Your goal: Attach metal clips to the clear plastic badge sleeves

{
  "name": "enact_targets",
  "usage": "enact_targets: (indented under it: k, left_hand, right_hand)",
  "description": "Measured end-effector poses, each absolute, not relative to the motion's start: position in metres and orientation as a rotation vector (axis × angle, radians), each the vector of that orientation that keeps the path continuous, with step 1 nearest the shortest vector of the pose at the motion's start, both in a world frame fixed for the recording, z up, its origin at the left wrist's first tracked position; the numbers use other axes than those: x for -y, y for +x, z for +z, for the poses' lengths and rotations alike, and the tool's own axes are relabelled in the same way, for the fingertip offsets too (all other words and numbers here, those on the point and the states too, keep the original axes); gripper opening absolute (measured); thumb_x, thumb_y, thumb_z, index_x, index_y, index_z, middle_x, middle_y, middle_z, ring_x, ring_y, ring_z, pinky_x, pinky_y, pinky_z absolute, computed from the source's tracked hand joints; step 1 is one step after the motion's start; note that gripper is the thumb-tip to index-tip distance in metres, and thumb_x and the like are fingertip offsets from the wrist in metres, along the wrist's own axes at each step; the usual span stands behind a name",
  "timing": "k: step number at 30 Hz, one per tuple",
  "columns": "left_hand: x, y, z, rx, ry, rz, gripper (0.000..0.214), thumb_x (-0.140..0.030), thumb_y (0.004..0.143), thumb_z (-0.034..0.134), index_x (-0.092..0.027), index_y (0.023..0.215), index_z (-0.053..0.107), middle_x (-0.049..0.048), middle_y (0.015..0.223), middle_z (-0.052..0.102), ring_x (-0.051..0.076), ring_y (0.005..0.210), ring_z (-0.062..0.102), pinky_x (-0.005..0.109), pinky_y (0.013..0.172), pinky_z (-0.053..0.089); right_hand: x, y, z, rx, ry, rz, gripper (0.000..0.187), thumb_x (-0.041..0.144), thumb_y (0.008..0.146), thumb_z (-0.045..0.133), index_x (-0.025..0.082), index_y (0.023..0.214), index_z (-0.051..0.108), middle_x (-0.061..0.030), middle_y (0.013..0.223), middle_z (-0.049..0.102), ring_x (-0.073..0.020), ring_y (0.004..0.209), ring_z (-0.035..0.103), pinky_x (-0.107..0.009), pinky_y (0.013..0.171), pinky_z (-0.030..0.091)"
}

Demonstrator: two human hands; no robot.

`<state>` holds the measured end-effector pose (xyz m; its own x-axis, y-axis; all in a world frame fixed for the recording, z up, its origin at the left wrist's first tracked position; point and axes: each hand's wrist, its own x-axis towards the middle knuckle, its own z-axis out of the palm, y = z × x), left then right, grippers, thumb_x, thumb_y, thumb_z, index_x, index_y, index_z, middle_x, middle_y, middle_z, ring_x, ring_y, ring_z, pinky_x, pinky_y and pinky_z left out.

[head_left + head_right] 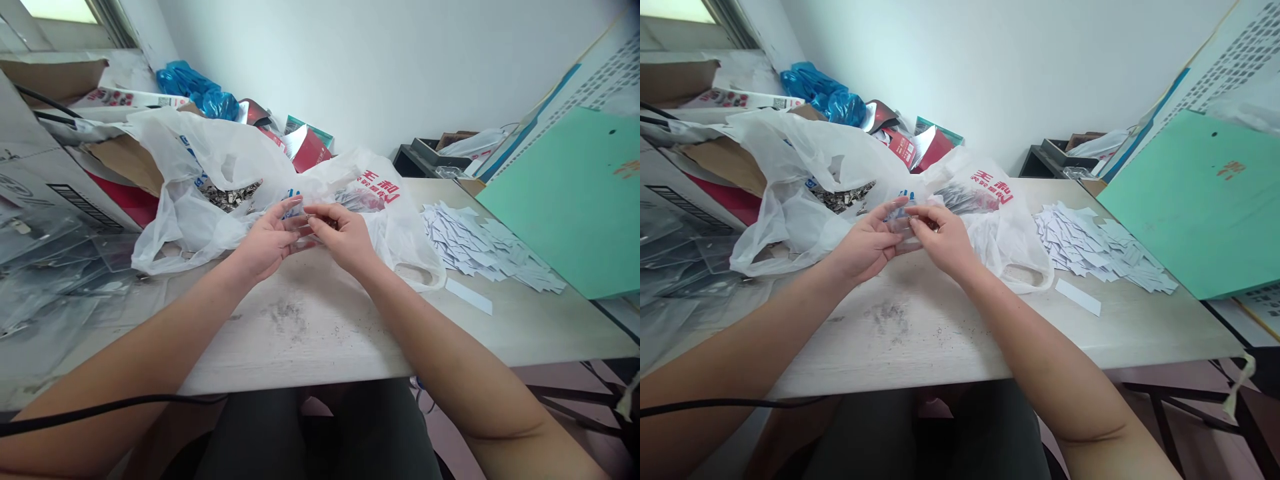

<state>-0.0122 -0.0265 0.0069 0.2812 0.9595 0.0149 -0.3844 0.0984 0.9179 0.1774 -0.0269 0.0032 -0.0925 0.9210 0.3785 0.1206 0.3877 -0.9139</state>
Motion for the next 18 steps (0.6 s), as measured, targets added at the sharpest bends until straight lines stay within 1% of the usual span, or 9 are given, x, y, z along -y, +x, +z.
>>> enact_targets:
  k: [3,6,9,12,15,18]
  left_hand:
    - [0.0275,-0.0116,0.0075,-0.731,1.007,1.105,0.080,0.004,0.080,0.078,-0.030,0.152,0.069,0.0054,0.124,0.083,0.026,0.124,0.082,0.056,0.111,0.072]
    - [0.0288,-0.0111,0.0070,-0.706,1.036,1.080,0.078,0.003,0.080,0.078,-0.029,0.150,0.068,0.0062,0.125,0.083,0.027,0.124,0.082,0.058,0.110,0.072]
    - [0.0301,-0.0104,0.0054,-0.704,1.083,1.069,0.067,0.001,0.080,0.077,-0.027,0.140,0.069,0.0071,0.129,0.083,0.027,0.121,0.082,0.059,0.106,0.073]
    - [0.0308,-0.0094,0.0043,-0.706,1.126,1.081,0.060,-0.001,0.081,0.078,-0.026,0.135,0.070,0.0074,0.129,0.083,0.026,0.121,0.081,0.056,0.106,0.073]
    - [0.0315,-0.0082,0.0040,-0.697,1.169,1.091,0.063,-0.001,0.081,0.078,-0.027,0.139,0.074,0.0078,0.134,0.083,0.028,0.127,0.081,0.053,0.111,0.071]
    - [0.0329,-0.0064,0.0026,-0.688,1.223,1.088,0.068,0.000,0.082,0.075,-0.028,0.144,0.076,0.0083,0.140,0.082,0.032,0.141,0.077,0.053,0.117,0.069]
  right_hand:
    - [0.0308,0.1729,0.0017,1.585,-0.976,0.819,0.016,0.031,0.093,0.076,0.028,0.106,0.084,-0.0040,0.105,0.083,-0.0235,0.094,0.075,-0.044,0.093,0.062]
    - [0.0319,0.1712,0.0006,1.610,-1.025,0.816,0.007,0.031,0.089,0.076,0.028,0.095,0.075,-0.0018,0.096,0.081,-0.0222,0.086,0.073,-0.042,0.085,0.059]
    - [0.0312,0.1731,0.0015,1.621,-1.055,0.801,0.008,0.028,0.086,0.076,0.028,0.092,0.071,0.0006,0.088,0.076,-0.0192,0.077,0.065,-0.040,0.078,0.054]
    - [0.0317,0.1753,0.0034,1.656,-1.045,0.791,0.012,0.024,0.084,0.075,0.028,0.094,0.069,0.0017,0.086,0.073,-0.0176,0.073,0.060,-0.039,0.074,0.051]
    - [0.0346,0.1752,0.0051,1.686,-1.052,0.761,0.014,0.021,0.084,0.073,0.029,0.094,0.067,0.0018,0.086,0.072,-0.0174,0.072,0.059,-0.039,0.073,0.049]
    - [0.0384,0.1736,0.0066,1.690,-1.067,0.720,0.017,0.020,0.083,0.072,0.029,0.096,0.067,0.0018,0.088,0.073,-0.0180,0.073,0.059,-0.039,0.074,0.049]
